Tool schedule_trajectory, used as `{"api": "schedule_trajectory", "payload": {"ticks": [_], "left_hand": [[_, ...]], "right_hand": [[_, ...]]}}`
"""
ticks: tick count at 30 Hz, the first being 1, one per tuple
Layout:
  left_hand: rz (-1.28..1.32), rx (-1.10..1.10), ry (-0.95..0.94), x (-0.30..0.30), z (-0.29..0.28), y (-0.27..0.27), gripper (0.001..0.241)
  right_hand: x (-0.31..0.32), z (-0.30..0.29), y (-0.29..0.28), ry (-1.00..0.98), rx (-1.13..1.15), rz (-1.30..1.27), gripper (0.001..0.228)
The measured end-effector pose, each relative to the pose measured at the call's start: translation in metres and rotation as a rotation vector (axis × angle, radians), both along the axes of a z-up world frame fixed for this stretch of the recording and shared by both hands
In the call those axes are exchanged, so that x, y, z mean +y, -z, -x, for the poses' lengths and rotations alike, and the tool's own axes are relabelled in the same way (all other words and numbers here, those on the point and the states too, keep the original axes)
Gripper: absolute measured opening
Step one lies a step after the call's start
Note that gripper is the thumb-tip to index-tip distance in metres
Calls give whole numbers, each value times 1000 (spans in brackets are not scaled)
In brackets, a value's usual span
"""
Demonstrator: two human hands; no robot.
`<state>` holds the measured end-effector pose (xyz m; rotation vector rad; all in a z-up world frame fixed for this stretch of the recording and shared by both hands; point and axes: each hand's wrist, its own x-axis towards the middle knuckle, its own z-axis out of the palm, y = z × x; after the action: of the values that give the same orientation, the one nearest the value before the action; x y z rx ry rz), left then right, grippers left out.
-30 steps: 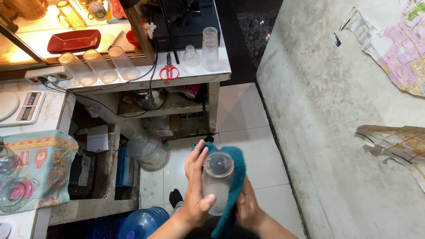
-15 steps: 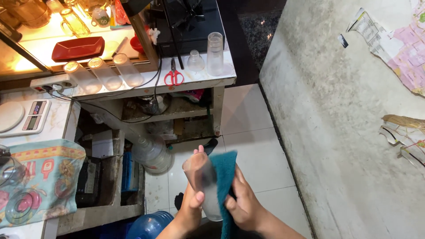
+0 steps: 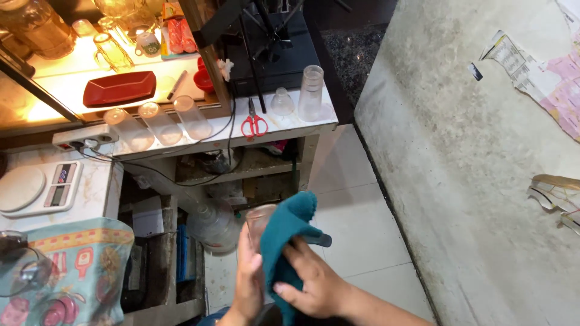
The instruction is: The person is wiping down plastic cups and a digital scale with a cloth.
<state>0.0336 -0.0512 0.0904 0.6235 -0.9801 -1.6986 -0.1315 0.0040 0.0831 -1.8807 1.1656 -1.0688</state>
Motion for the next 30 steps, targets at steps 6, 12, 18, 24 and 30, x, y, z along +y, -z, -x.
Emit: {"api": "schedule_trajectory", "payload": {"ticks": [6,12,18,24,30], "left_hand": [[113,34,88,-29,-20,7,97],[57,-60,-15,-84,-57,-6,98],[85,-103,202,-109,-67,12,96],[84,-111,462,-113,-47,22,96],[194,-44,410,-129,-14,29,91]], "right_hand": [[-54,-12,17,1,-267,-122,87],[-66,-40,8,-101,-295,-63,92],[-81,-35,-1,98,-202,96,74],[-88,-28,15,372,-258,107,54],[-90,-13,-7,436,22,485,42]]}}
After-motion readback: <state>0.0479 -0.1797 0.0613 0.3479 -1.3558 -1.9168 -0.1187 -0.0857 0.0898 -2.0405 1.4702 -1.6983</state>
